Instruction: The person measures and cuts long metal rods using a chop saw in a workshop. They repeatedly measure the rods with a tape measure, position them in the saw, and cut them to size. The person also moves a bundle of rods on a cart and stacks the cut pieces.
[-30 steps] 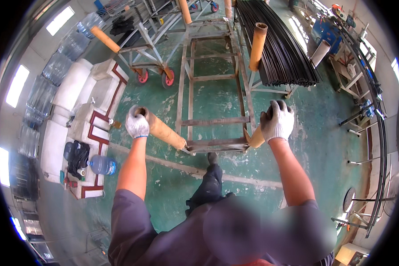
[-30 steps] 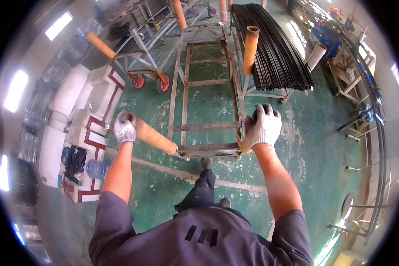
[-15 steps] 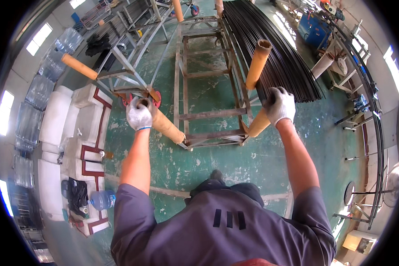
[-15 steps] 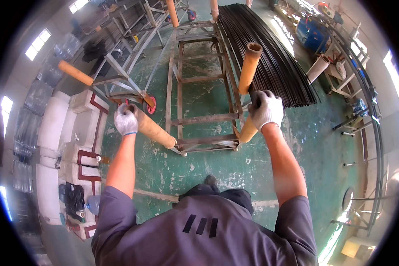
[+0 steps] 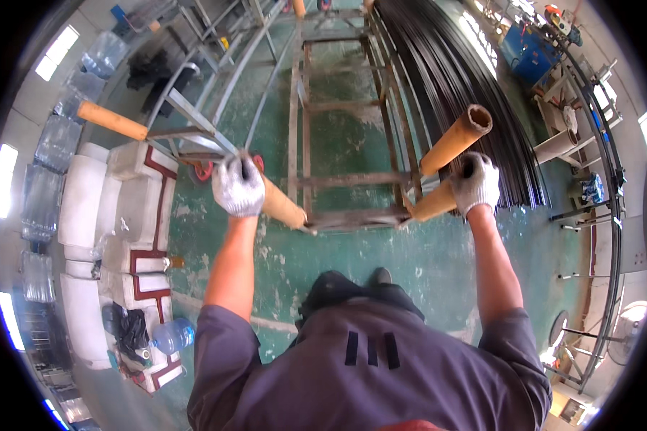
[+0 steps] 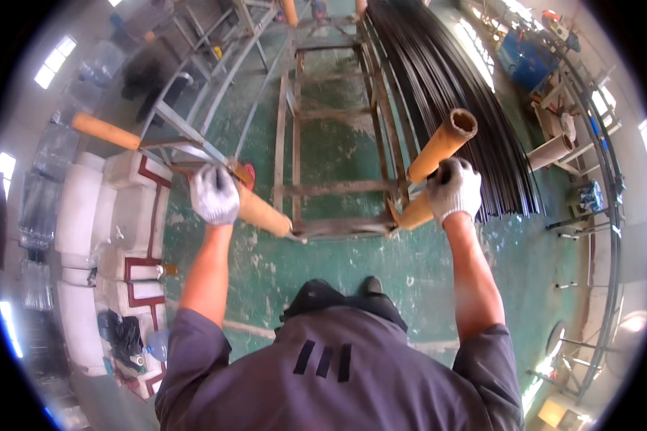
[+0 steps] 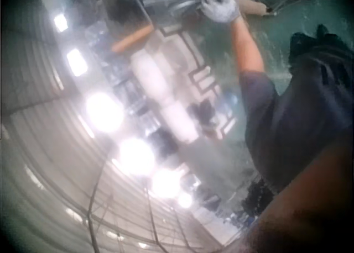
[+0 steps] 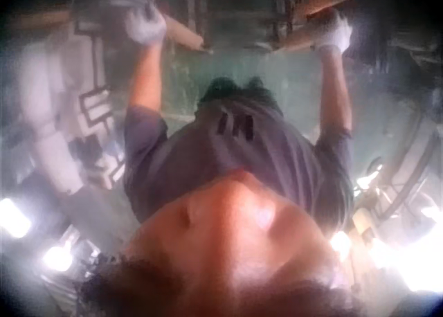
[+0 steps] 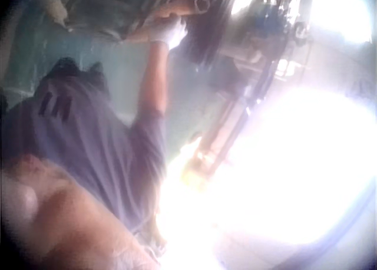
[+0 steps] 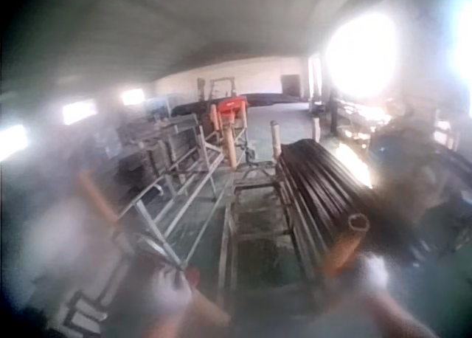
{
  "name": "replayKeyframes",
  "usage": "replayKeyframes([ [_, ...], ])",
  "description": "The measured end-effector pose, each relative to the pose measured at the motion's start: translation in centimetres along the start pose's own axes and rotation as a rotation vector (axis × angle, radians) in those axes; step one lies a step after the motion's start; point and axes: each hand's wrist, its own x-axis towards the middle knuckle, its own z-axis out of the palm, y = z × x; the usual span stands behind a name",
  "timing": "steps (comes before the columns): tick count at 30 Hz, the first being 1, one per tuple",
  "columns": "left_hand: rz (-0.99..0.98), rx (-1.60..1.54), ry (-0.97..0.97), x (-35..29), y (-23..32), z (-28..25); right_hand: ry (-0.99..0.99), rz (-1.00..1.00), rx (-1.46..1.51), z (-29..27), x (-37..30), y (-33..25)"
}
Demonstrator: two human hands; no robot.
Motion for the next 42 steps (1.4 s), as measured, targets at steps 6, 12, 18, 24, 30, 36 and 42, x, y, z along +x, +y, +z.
replayKeyframes([
  [6, -0.042, 0.169, -0.023, 4.5, -12.3, 10.8, -0.013, -0.041, -0.007, 5.9, 3.5, -9.6],
  [12, -0.072, 0.265, -0.038, 5.4, -28.9, 14.7, 0.005, -0.065, 0.088, 10.8, 6.2, -23.4],
  [18, -0.172, 0.138, -0.083, 6.4, -26.6, 15.5, 0.074, 0.015, 0.010, 11.5, 5.0, -24.3],
  [24, -0.168, 0.113, -0.199, 6.5, -26.0, 12.1, -0.033, 0.068, 0.134, 9.6, 3.3, -25.6],
  [30, -0.352, -0.697, -0.400, 1.4, -2.7, 4.6, 0.111, -0.172, 0.457, 7.3, -0.3, -20.1],
  [36, -0.088, -1.056, -1.295, -11.4, 21.0, -5.6, -0.003, -0.001, 0.589, 1.5, -16.4, -8.4],
  [42, 0.341, -1.050, -1.566, -18.4, 35.5, -7.6, -0.282, 0.433, 0.525, -6.3, -26.0, 8.3],
])
